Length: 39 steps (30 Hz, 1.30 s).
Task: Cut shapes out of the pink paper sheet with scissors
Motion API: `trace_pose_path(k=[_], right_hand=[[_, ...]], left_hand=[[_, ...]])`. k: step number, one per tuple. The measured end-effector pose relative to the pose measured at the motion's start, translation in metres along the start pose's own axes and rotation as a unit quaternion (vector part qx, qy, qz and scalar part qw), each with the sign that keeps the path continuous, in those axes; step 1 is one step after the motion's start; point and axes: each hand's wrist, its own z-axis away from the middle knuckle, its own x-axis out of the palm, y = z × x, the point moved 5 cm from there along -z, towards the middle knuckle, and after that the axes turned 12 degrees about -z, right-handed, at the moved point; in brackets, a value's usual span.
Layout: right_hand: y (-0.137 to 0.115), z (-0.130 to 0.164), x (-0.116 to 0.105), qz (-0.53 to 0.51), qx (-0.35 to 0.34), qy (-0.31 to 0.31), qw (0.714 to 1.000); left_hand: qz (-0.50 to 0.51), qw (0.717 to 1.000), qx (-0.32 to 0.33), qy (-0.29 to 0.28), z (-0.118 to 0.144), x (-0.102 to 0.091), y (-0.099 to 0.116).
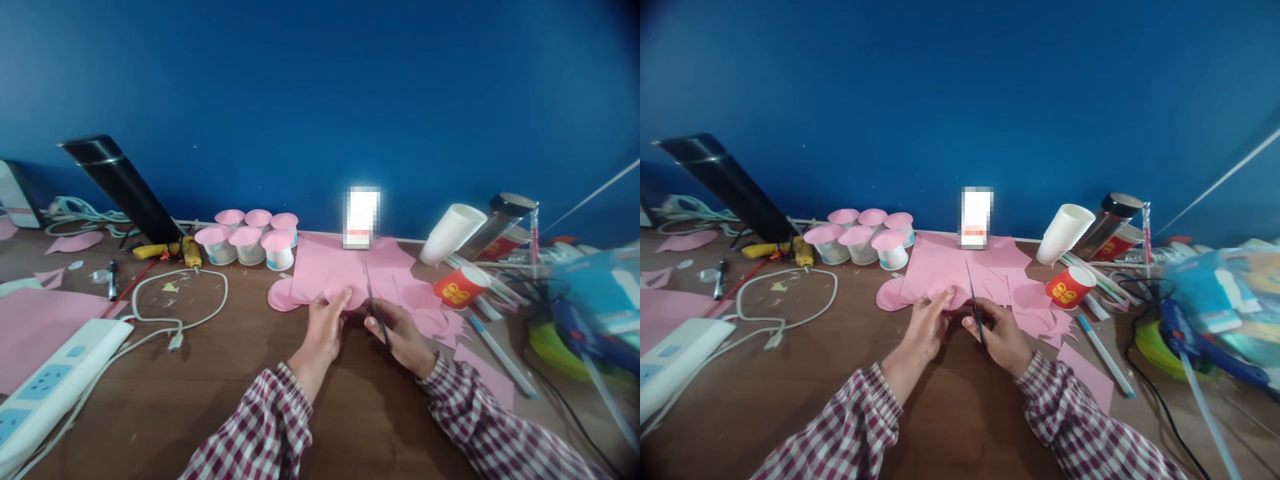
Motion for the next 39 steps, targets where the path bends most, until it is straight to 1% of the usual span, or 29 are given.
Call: trace_pose_path(k=[9, 12, 16, 21, 30, 39], right_hand=[[-0.0086, -0.0018, 0.0022, 0.016, -0.003, -0.003, 1.000], [-0.0078, -0.0016, 0.0024, 0.013, -0.001, -0.005, 1.000], [-0.0037, -0.0010, 0.0011, 0.014, 0.003, -0.006, 1.000], [-0.0016, -0.0014, 0.0003, 0.023, 0.003, -0.003, 1.000], [-0.0049, -0.0021, 0.0013, 0.025, 0.002, 0.004, 1.000], [-0.0027, -0.0013, 0.0007, 0.009, 0.007, 0.008, 1.000]], left_hand=[[-0.003, 1.000, 0.009, -0.015, 0.0011, 0.0018, 0.0009], [-0.005, 1.000, 0.008, -0.019, 0.0007, 0.0019, -0.0003], [-0.005, 1.000, 0.010, -0.009, -0.0002, 0.0005, -0.0006], [-0.014, 1.000, -0.002, 0.005, -0.0001, -0.0009, -0.0019], [-0.010, 1.000, 0.002, -0.011, -0.0018, -0.0012, -0.0033], [-0.015, 1.000, -0.015, 0.001, 0.0013, -0.0006, -0.0017]])
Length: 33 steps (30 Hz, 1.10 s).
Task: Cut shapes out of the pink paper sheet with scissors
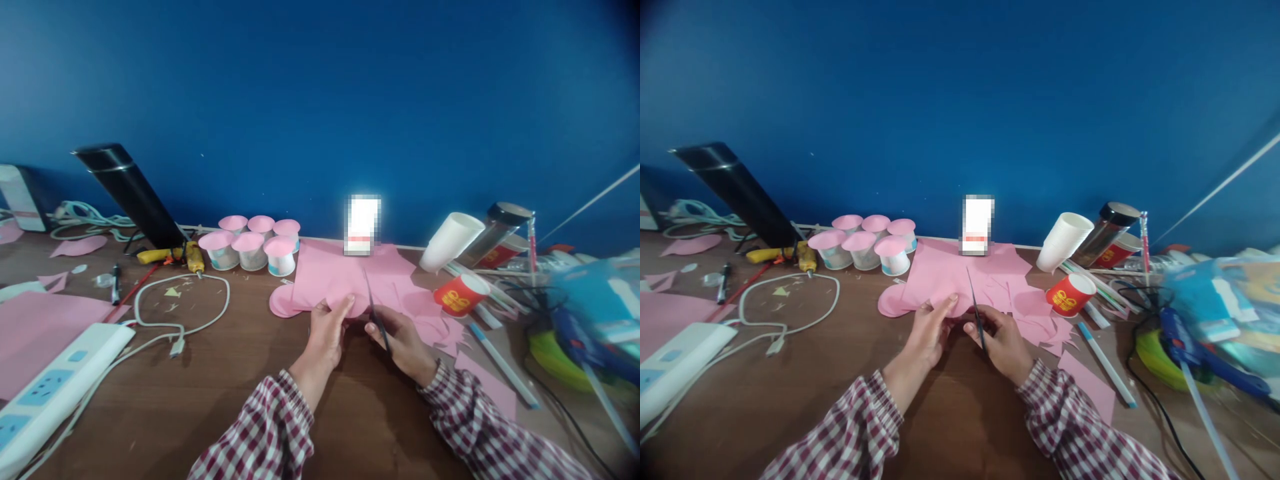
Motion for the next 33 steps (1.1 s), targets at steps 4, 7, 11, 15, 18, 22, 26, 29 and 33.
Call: trace_pose_path(k=[4, 7, 11, 15, 18, 22, 26, 29, 33], right_hand=[[0.005, 0.001, -0.001, -0.013, -0.002, -0.005, 1.000], [0.009, 0.001, -0.002, -0.011, -0.004, -0.005, 1.000], [0.013, 0.002, -0.003, -0.010, -0.004, 0.000, 1.000], [0.012, 0.002, -0.003, -0.003, -0.001, 0.001, 1.000], [0.009, 0.001, -0.003, -0.005, -0.002, -0.002, 1.000], [0.007, 0.001, -0.002, -0.017, -0.001, -0.003, 1.000], [0.007, 0.001, -0.002, -0.012, 0.001, 0.004, 1.000], [0.009, 0.001, -0.002, -0.008, -0.001, 0.006, 1.000], [0.010, 0.001, -0.003, -0.009, -0.001, 0.009, 1.000]], left_hand=[[-0.003, 1.000, -0.003, -0.006, 0.001, 0.002, 0.001], [-0.004, 1.000, -0.004, -0.002, 0.000, 0.001, 0.001], [-0.009, 1.000, -0.006, 0.009, -0.001, 0.000, 0.001], [-0.019, 0.999, -0.011, 0.030, 0.000, -0.002, 0.002], [-0.016, 1.000, -0.003, 0.026, 0.000, -0.002, 0.002], [-0.023, 1.000, -0.003, 0.019, 0.000, -0.001, 0.002], [-0.024, 1.000, -0.005, 0.020, 0.001, -0.001, 0.003], [-0.020, 1.000, -0.007, 0.022, 0.000, -0.002, 0.002], [-0.024, 0.999, -0.007, 0.022, 0.000, -0.002, 0.002]])
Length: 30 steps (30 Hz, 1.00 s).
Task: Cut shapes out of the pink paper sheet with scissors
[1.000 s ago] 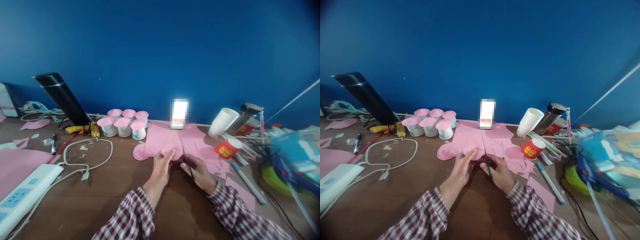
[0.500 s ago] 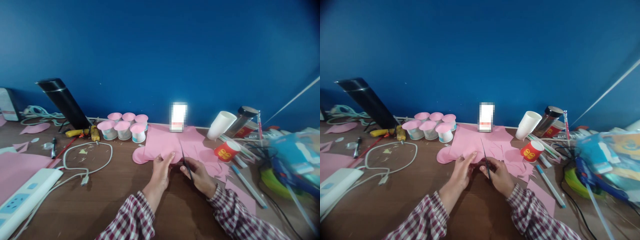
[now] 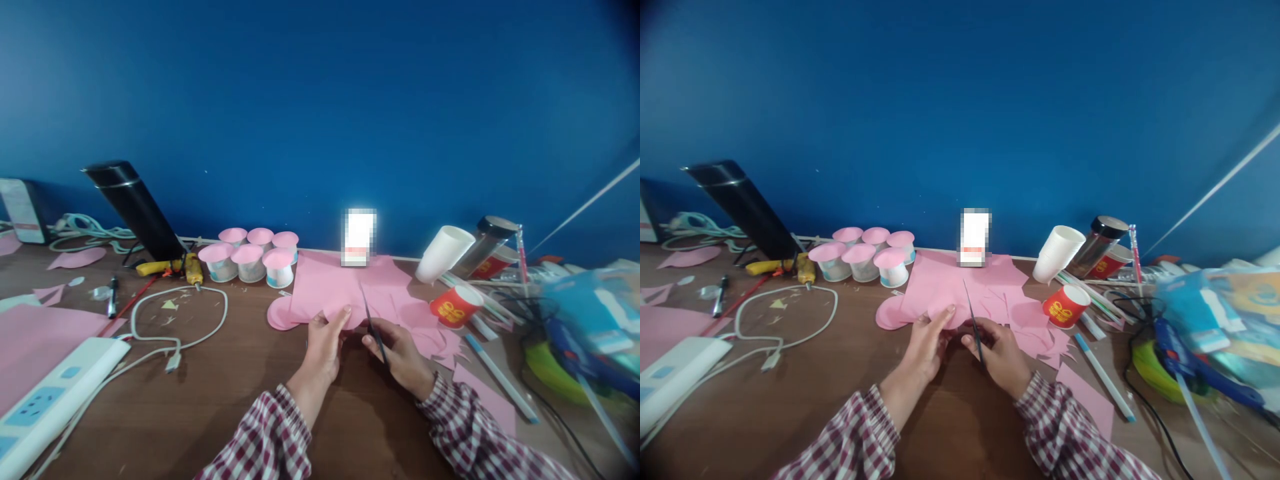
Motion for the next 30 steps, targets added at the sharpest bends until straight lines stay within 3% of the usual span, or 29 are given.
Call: trace_pose_path(k=[30], right_hand=[[0.0003, 0.0004, -0.0015, 0.011, 0.019, -0.001, 1.000]], left_hand=[[-0.002, 1.000, -0.015, 0.018, -0.0003, -0.0025, 0.0001]])
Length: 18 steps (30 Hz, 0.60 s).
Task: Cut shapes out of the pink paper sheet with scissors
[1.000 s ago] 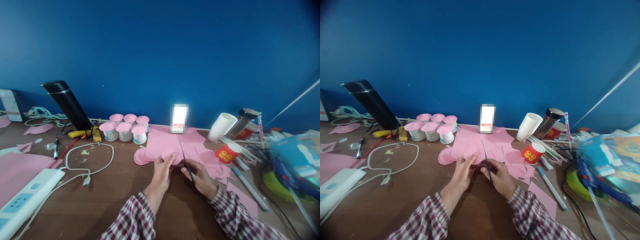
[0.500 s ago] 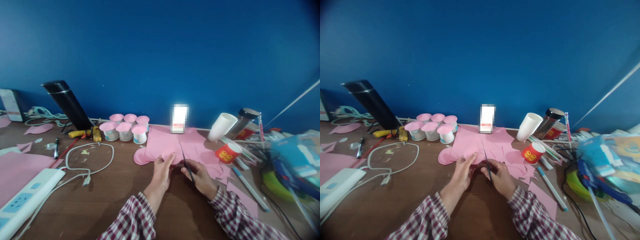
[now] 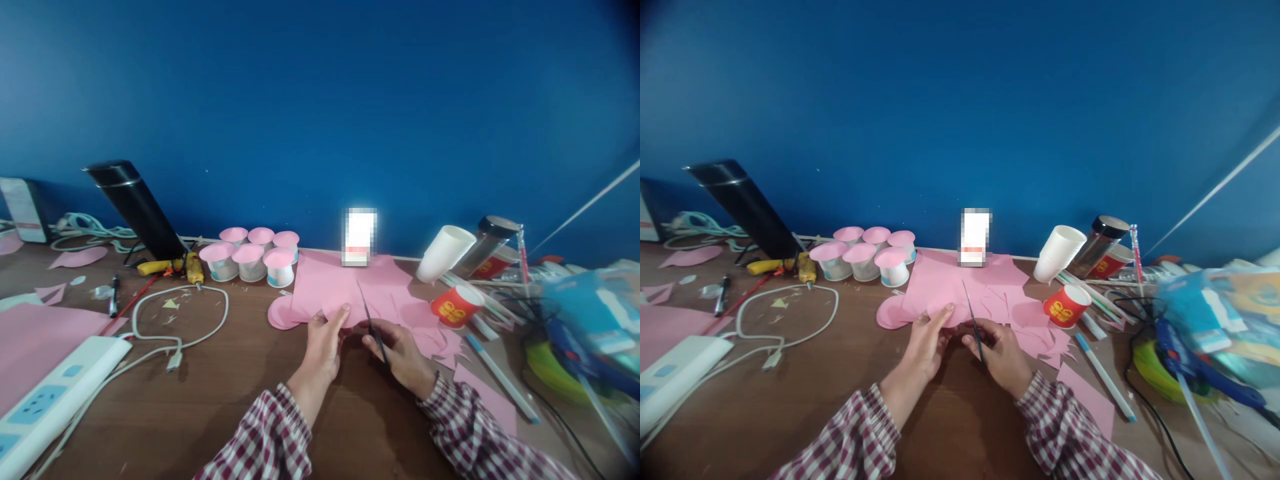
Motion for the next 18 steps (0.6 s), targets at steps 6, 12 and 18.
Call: trace_pose_path(k=[6, 12, 18], right_hand=[[0.0015, 0.0002, 0.0006, -0.010, 0.001, -0.012, 1.000], [0.0011, -0.0002, -0.0006, 0.016, 0.001, -0.001, 1.000], [-0.0032, -0.0011, 0.0028, -0.003, -0.016, -0.028, 0.999]], left_hand=[[0.008, 1.000, 0.001, 0.000, 0.0015, 0.0022, 0.0031], [-0.011, 1.000, 0.023, 0.001, 0.0007, 0.0026, 0.0017], [-0.014, 0.999, 0.043, -0.014, -0.0013, 0.0014, -0.0018]])
